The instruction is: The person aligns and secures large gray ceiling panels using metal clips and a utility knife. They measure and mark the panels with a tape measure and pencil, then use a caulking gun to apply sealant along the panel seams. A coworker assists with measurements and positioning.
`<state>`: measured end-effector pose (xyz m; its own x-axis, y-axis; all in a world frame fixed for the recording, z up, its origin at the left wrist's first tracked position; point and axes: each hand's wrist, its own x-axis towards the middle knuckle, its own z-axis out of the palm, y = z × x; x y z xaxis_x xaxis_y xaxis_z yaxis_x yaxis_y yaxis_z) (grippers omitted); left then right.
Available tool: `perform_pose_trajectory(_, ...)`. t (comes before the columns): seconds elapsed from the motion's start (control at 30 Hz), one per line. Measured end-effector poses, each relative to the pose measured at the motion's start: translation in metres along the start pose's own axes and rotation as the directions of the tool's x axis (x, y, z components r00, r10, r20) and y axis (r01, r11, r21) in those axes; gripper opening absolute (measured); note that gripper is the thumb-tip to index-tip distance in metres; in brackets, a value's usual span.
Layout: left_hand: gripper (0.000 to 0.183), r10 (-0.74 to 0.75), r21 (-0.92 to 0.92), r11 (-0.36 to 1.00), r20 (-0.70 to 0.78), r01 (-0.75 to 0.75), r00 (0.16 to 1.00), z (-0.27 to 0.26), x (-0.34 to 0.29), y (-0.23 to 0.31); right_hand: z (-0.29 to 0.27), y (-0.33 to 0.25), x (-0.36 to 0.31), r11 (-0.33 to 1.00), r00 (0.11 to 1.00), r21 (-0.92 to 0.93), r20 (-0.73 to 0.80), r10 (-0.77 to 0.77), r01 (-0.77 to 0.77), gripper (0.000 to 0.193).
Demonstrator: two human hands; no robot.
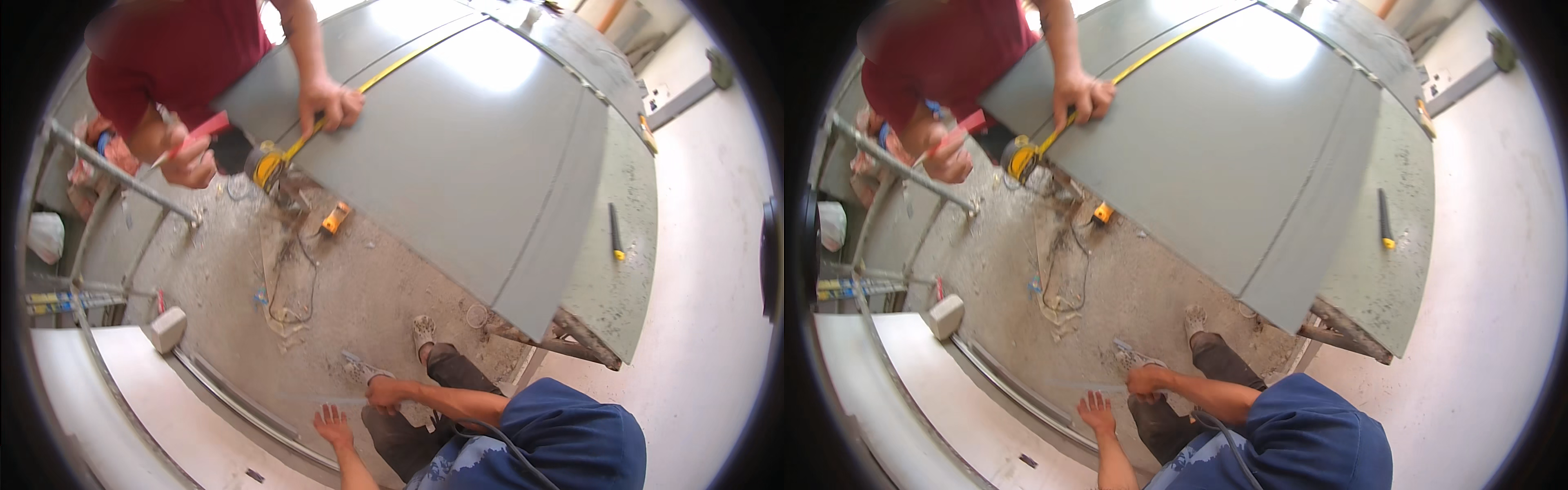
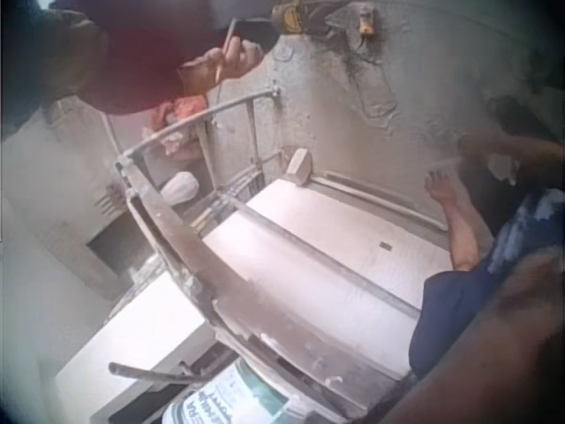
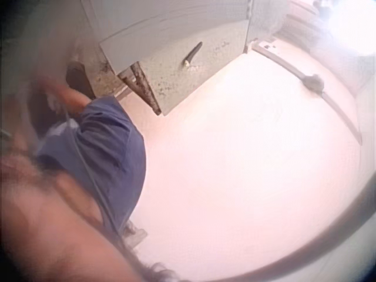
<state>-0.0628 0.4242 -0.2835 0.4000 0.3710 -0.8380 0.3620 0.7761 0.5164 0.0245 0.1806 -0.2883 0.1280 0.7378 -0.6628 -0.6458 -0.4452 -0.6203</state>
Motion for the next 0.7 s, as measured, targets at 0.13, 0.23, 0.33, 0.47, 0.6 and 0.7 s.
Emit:
perform_pose_trajectory(0.13, 0.055, 0.061, -0.222, 0.974, 0.060, -0.046, 0.996, 0.023, -0.072, 0.053, 0.003, 0.001, -0.088, 0.863, 0.725, 0.208, 0.472, -0.501, 0.461, 0.027)
perform_pose_trajectory(0.23, 0.038, 0.029, -0.050, 0.999, 0.228, -0.019, 0.973, 0.039, -0.121, 0.064, 0.027, -0.008, -0.173, 0.999, 0.983, -0.026, 0.182, -0.023, 0.028, 0.024)
perform_pose_trajectory(0.33, 0.030, -0.050, 0.019, 0.999, 0.303, 0.046, 0.952, 0.057, -0.150, 0.052, 0.038, -0.003, -0.246, 0.986, 0.995, -0.142, -0.048, 0.086, -0.092, 0.023)
perform_pose_trajectory(0.47, 0.027, -0.023, -0.051, 0.998, 0.284, 0.039, 0.959, 0.085, -0.161, 0.038, 0.024, 0.011, -0.273, 0.707, 0.692, -0.035, 0.243, -0.680, 0.707, 0.025)
perform_pose_trajectory(0.6, 0.023, 0.075, -0.169, 0.985, 0.201, -0.041, 0.977, 0.107, -0.152, 0.079, 0.047, 0.014, -0.297, 0.831, 0.760, -0.556, -0.525, -0.384, 0.036, 0.042)
perform_pose_trajectory(0.7, 0.019, 0.299, -0.124, 0.954, 0.288, -0.274, 0.910, 0.109, -0.143, 0.130, 0.075, -0.014, -0.326, 0.883, 0.665, -0.465, -0.640, -0.384, 0.063, 0.047)
